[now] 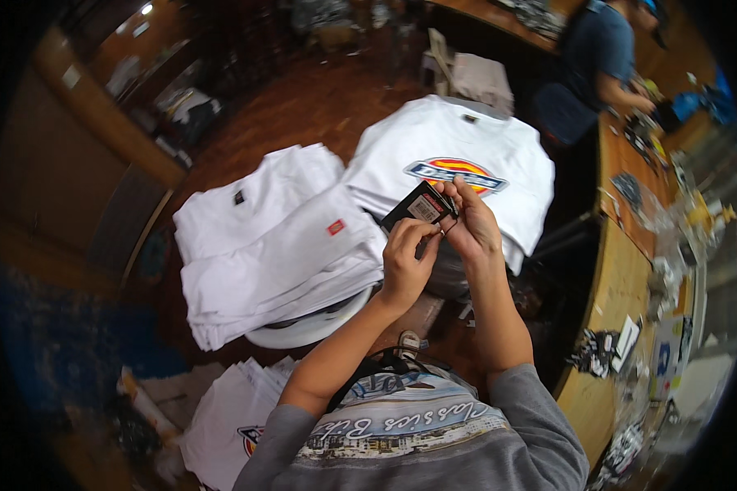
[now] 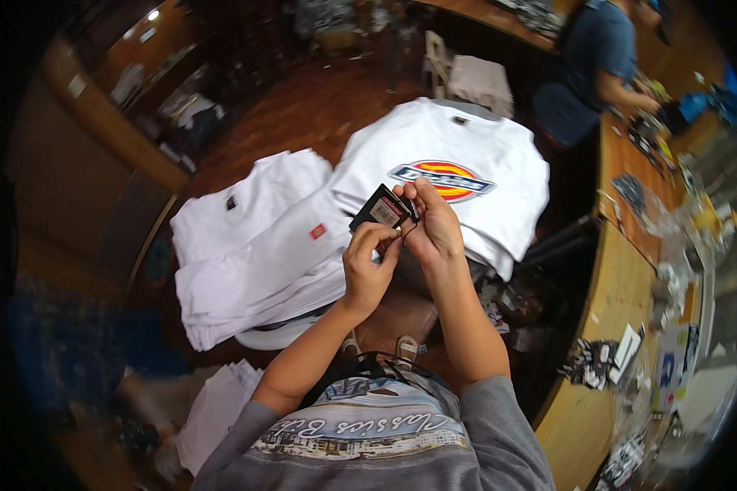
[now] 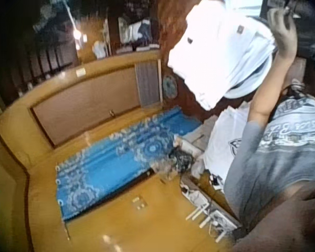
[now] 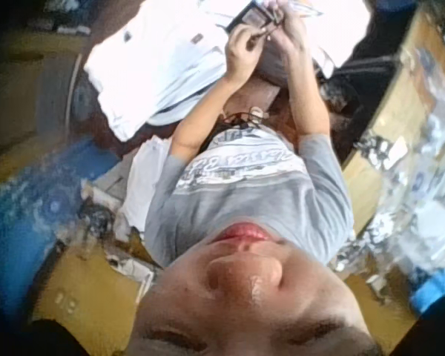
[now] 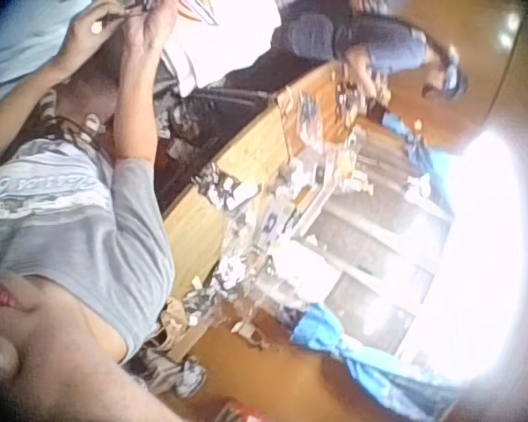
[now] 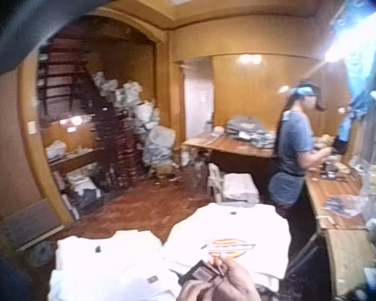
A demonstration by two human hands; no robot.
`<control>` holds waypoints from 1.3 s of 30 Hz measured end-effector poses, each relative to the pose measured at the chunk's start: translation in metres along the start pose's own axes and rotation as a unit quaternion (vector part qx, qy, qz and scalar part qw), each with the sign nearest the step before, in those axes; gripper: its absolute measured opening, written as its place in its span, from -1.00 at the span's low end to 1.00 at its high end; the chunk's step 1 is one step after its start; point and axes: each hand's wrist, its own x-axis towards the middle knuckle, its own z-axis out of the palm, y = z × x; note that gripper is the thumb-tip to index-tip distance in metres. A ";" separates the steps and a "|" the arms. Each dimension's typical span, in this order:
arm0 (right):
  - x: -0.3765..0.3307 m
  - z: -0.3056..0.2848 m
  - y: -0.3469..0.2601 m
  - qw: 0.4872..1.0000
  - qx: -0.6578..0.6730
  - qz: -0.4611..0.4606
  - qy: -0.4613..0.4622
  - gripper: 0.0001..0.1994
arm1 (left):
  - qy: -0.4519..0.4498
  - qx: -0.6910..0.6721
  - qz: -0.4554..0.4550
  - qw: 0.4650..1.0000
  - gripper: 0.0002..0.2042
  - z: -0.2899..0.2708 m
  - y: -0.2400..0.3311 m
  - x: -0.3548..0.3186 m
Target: The person attaches tags to a stack of white t-shirts by hand. They pick up a tag, thread it through the neck label of a shirt, and then place the tagged shirt onto a pile.
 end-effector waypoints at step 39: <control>0.263 0.026 0.372 0.728 -0.668 -0.017 -0.153 -0.91 | 0.281 -0.212 -0.631 0.691 -0.78 -0.272 -0.384 0.029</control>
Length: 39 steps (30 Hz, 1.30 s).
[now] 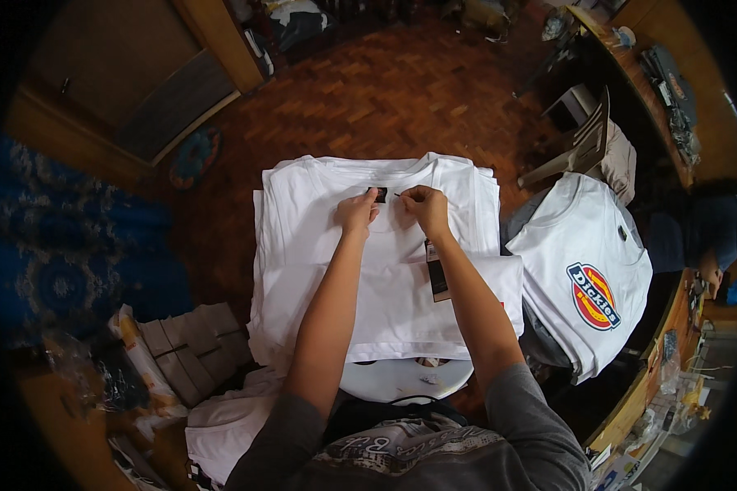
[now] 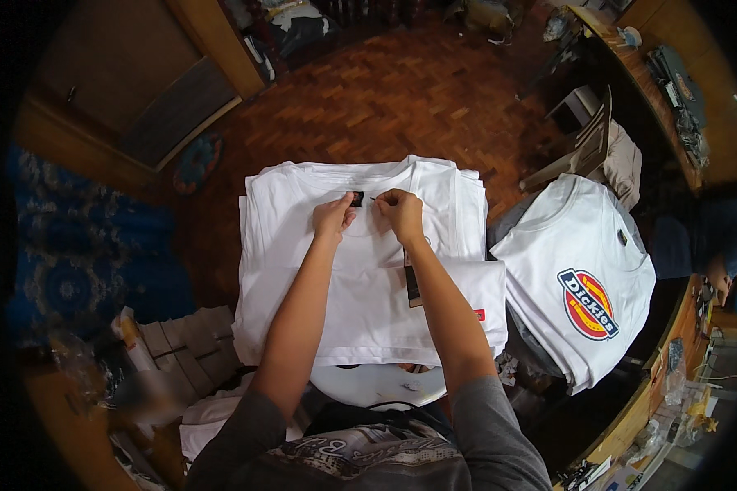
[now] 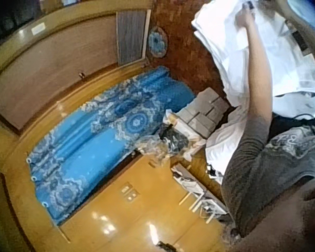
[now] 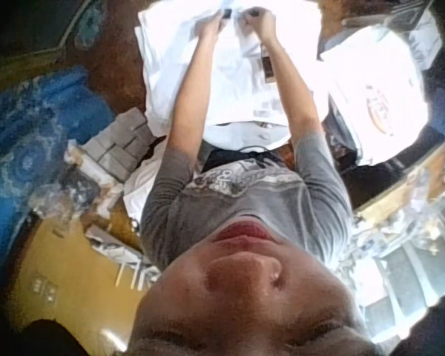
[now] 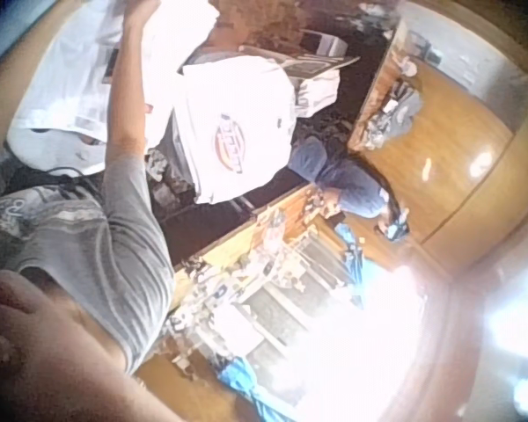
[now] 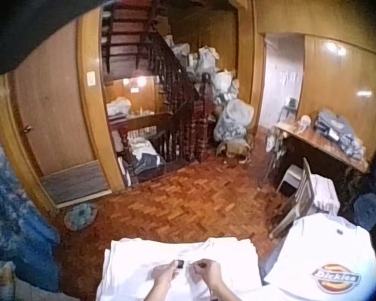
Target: The person attaches tags to a stack of white t-shirts by hand. They pick up a tag, thread it through the neck label of a shirt, and then place the tagged shirt onto a pile.
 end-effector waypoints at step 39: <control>0.000 0.035 0.011 0.980 0.126 0.082 -0.131 -0.87 | -0.100 -0.015 -0.073 0.992 -0.78 -0.026 0.013 -0.003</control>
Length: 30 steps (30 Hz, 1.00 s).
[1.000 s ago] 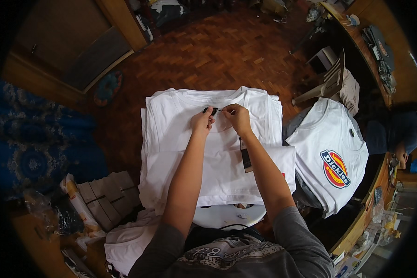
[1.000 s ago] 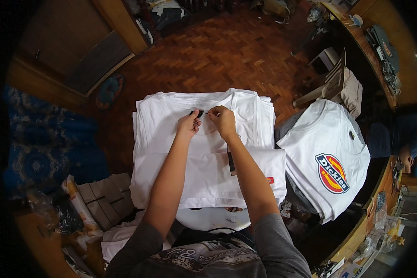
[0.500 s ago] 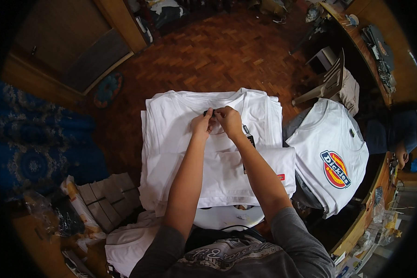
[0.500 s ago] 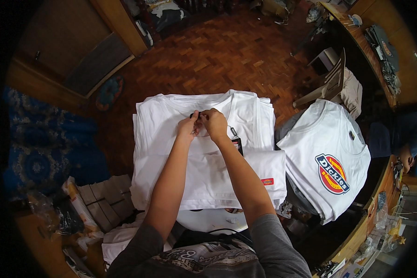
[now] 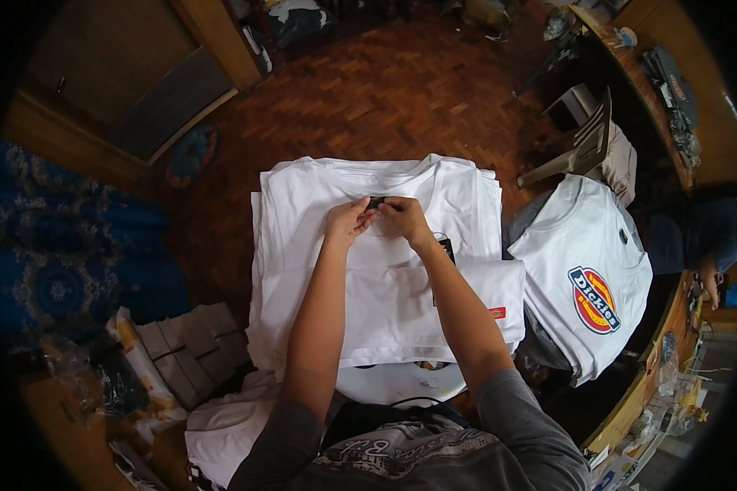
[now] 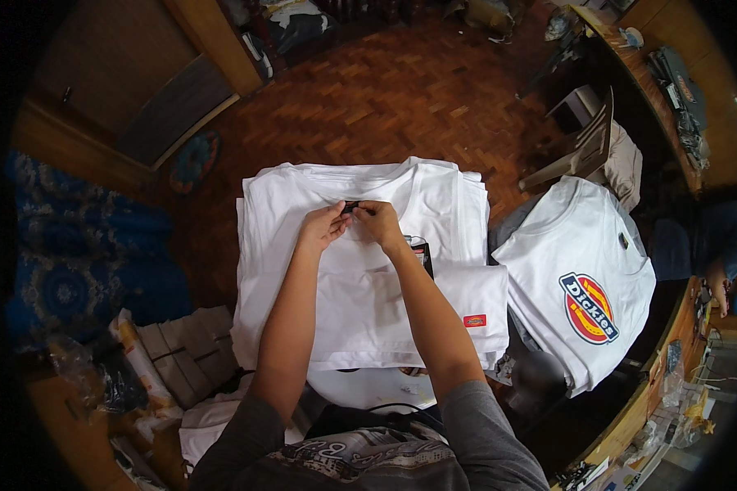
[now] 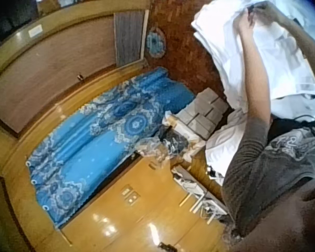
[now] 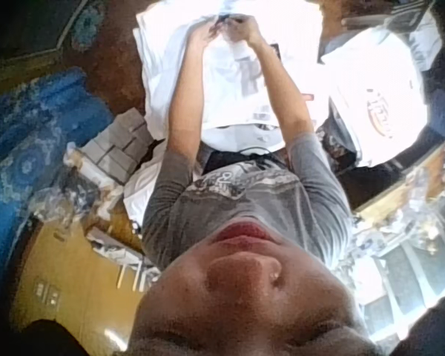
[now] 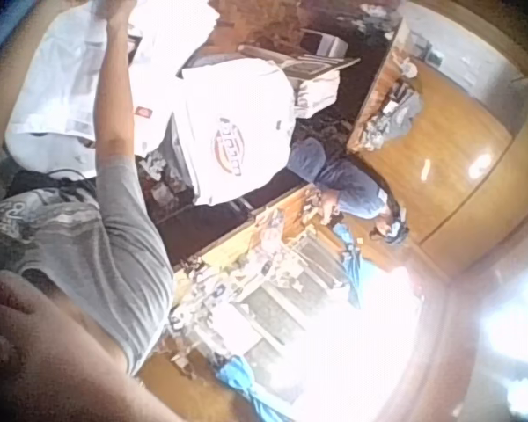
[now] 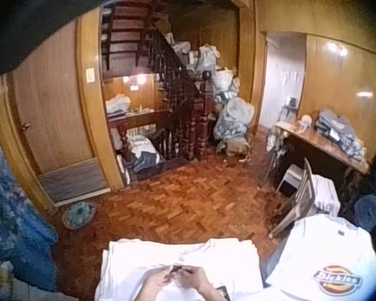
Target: The person attaches tags to a stack of white t-shirts by hand. They pick up a tag, thread it through the neck label of a shirt, and then place the tagged shirt onto a pile.
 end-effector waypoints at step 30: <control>-0.018 0.012 -0.008 0.999 0.013 -0.011 0.035 -0.90 | -0.019 0.229 0.172 0.958 -0.88 -0.010 -0.008 -0.006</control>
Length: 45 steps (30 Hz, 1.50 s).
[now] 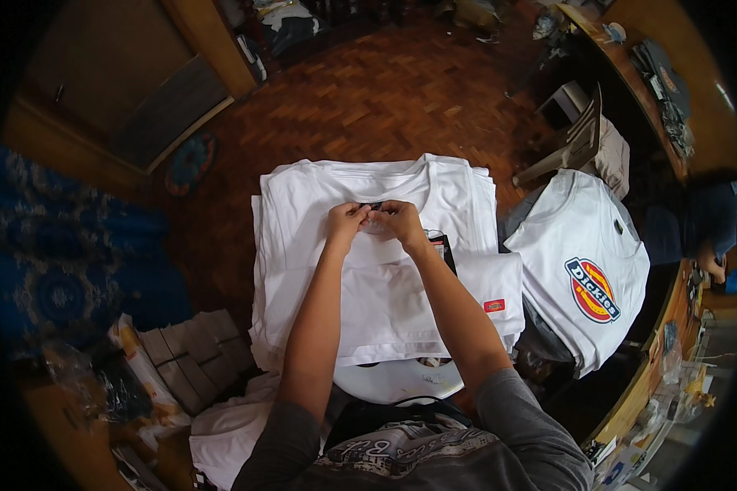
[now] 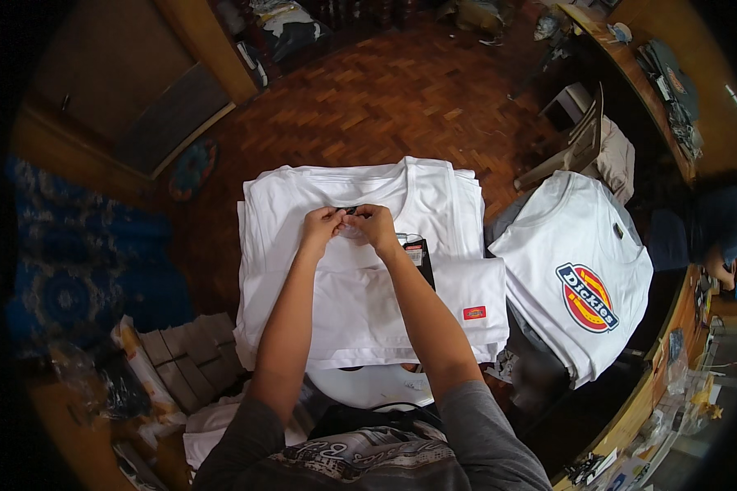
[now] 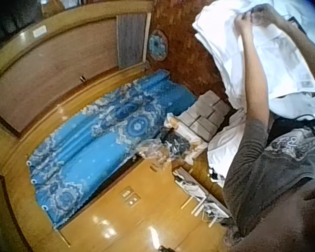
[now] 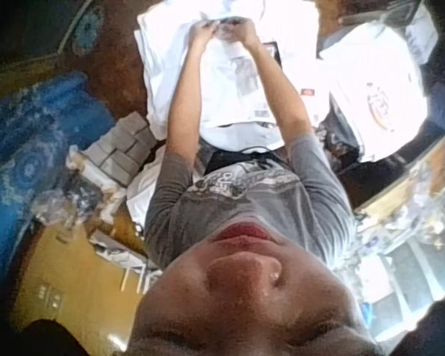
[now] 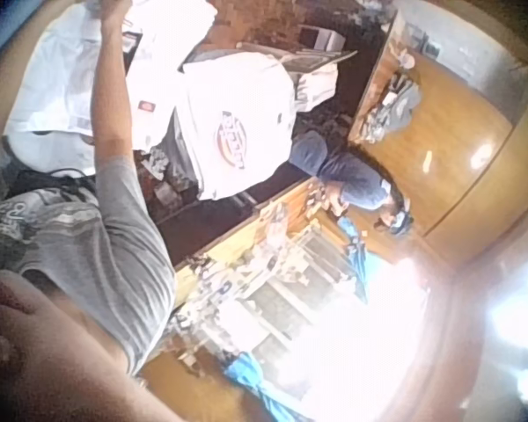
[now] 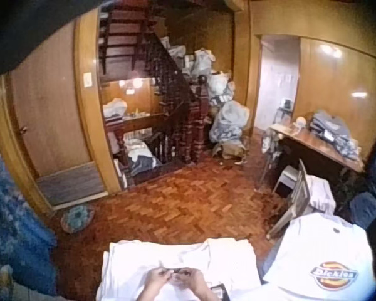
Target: The person attaches tags to a stack of white t-shirts by hand. They pick up a tag, thread it through the neck label of a shirt, and then place the tagged shirt onto a pile.
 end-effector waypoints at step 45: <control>-0.035 -0.020 0.004 0.855 -0.448 -0.190 0.178 -0.84 | -0.006 -0.196 -0.048 0.979 -0.92 0.024 -0.011 -0.048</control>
